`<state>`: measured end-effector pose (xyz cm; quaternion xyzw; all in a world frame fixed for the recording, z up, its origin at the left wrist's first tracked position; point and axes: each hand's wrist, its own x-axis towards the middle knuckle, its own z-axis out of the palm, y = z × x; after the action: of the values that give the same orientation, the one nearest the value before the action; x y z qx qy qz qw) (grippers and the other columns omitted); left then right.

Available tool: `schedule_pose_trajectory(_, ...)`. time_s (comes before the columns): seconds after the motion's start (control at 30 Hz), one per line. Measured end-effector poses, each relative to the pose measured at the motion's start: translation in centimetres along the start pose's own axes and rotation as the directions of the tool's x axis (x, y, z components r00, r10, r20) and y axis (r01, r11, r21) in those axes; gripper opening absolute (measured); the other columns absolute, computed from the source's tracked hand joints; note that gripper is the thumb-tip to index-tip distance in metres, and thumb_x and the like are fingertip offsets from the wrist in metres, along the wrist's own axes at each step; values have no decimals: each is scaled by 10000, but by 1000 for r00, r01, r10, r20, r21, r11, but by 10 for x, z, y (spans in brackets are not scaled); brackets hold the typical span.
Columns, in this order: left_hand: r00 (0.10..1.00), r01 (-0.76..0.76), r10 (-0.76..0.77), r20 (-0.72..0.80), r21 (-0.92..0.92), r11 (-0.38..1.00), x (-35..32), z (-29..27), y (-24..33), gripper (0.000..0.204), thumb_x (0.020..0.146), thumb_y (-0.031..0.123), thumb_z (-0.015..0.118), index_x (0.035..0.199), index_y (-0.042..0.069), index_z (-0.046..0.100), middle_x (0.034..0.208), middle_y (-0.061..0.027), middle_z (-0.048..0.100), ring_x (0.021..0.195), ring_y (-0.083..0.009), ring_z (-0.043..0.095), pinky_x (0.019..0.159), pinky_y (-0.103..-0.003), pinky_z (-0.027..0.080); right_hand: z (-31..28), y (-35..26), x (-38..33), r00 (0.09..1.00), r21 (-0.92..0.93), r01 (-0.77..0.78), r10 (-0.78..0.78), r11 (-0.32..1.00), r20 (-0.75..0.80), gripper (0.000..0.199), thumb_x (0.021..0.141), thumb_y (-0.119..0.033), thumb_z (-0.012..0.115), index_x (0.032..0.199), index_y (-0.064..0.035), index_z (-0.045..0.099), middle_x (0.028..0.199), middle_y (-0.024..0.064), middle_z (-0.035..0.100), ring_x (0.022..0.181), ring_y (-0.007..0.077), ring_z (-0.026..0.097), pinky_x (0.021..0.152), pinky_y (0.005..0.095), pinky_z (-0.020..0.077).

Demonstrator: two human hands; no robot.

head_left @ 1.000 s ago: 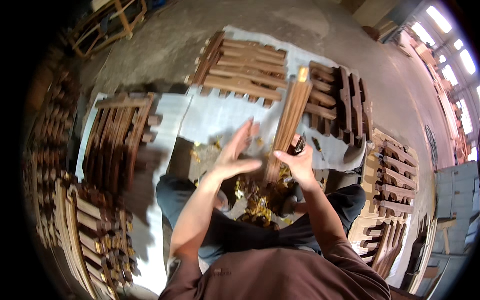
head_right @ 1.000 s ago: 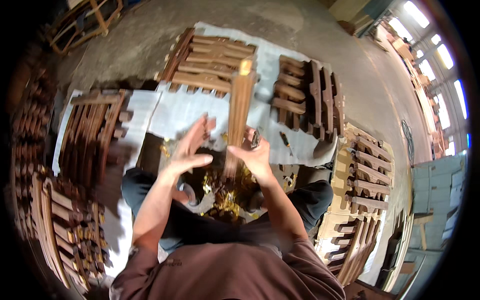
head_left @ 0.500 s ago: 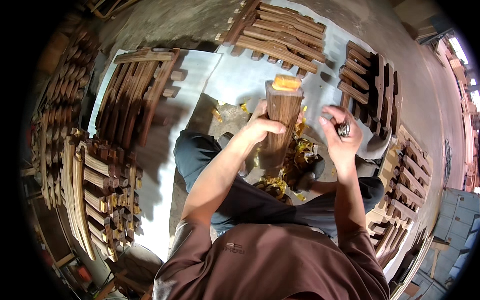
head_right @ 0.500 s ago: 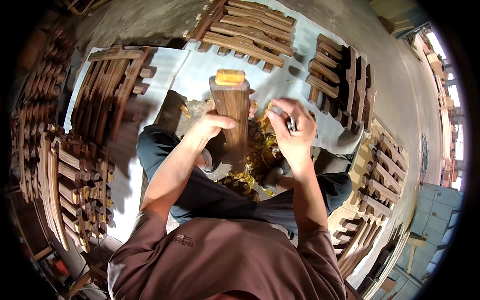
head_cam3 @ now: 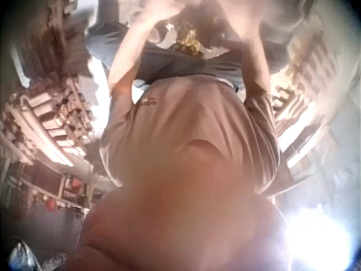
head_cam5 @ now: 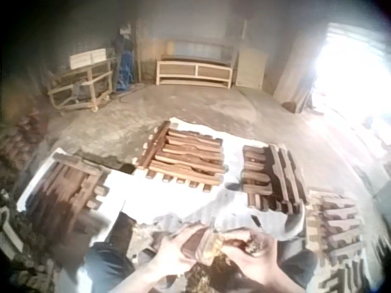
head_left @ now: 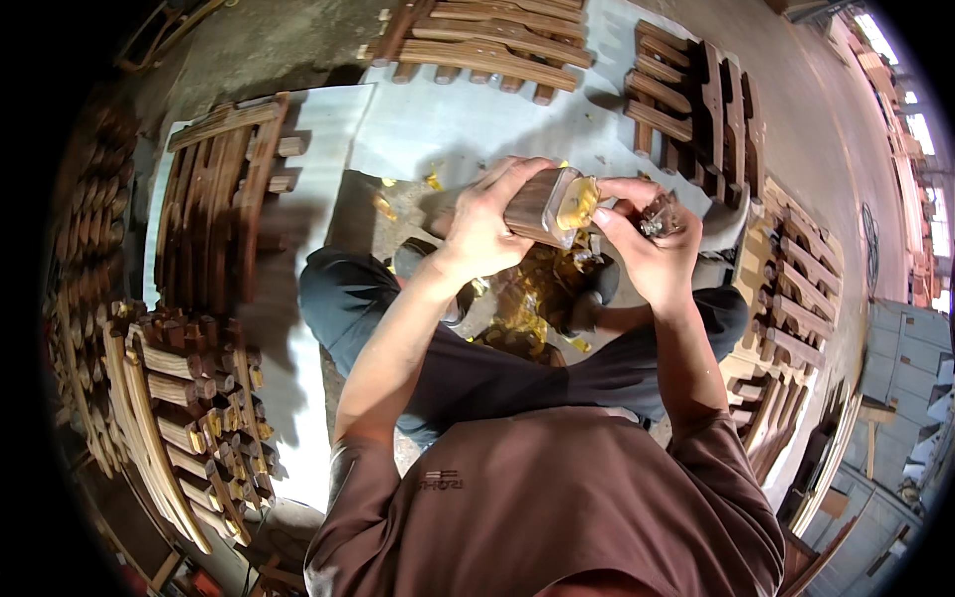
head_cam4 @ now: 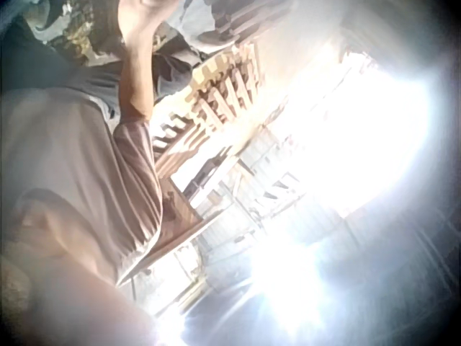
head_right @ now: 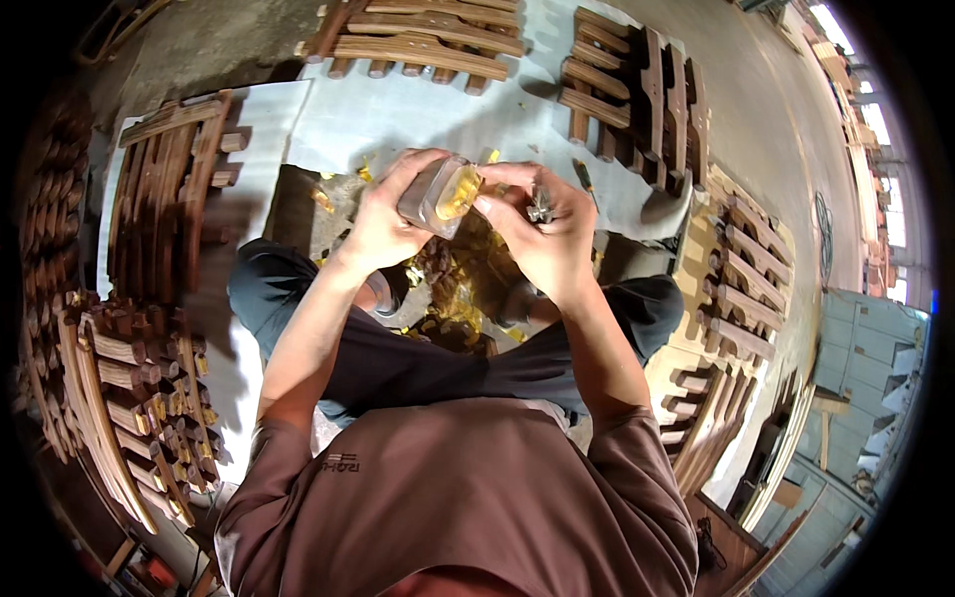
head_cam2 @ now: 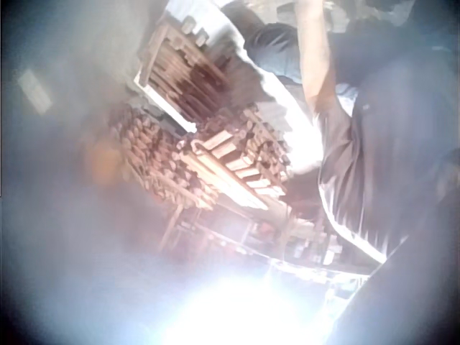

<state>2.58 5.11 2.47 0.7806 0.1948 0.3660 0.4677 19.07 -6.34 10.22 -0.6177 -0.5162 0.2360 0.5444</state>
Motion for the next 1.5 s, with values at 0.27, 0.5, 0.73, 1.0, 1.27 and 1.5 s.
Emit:
schedule_pose_trajectory(0.27,987,-137,163,-4,520,843,-4,-1,4,756,553,18,682,1296,84,561,1187,-142,591,1086,-363,567,949,-451,433,-19,-3,-13,856,335,-506,509,794,88,181,888,-93,733,995,41,677,760,25,620,589,76,510,525,226,380)
schedule_pose_trajectory(0.5,980,-181,196,42,602,778,-6,-2,-2,854,499,-13,723,1328,96,547,1203,-132,562,1099,-351,552,950,-462,424,-17,26,-10,853,384,-520,484,763,192,163,910,-121,701,851,12,629,651,7,540,534,73,449,477,222,313)
schedule_pose_trajectory(0.73,963,-238,263,50,613,753,-10,4,-13,776,553,-47,705,1302,94,559,1189,-123,551,1109,-337,545,961,-477,417,-20,26,-11,869,138,-486,459,863,185,90,884,-5,638,805,18,673,628,-10,574,534,46,485,486,228,372)
schedule_pose_trajectory(1.0,954,-276,294,64,574,771,-1,10,-26,735,586,-76,657,1297,73,548,1183,-129,554,1106,-344,543,993,-498,410,-18,38,-17,890,254,-449,403,857,215,202,960,-156,641,867,23,650,660,16,581,534,70,499,487,232,380)
schedule_pose_trajectory(1.27,951,-295,289,111,606,739,-4,15,-28,671,652,-51,647,1303,87,558,1187,-121,562,1123,-319,545,1021,-478,405,-32,52,-21,875,183,-457,403,870,269,122,943,-63,615,860,21,642,670,32,614,539,64,494,485,234,385)
schedule_pose_trajectory(1.5,936,-327,318,152,711,622,-7,19,-26,672,650,-39,647,1297,129,576,1176,-106,556,1131,-294,558,1029,-475,413,-30,79,-40,985,109,-164,168,981,-36,233,875,-130,753,1027,37,695,756,14,661,642,74,547,585,237,449)
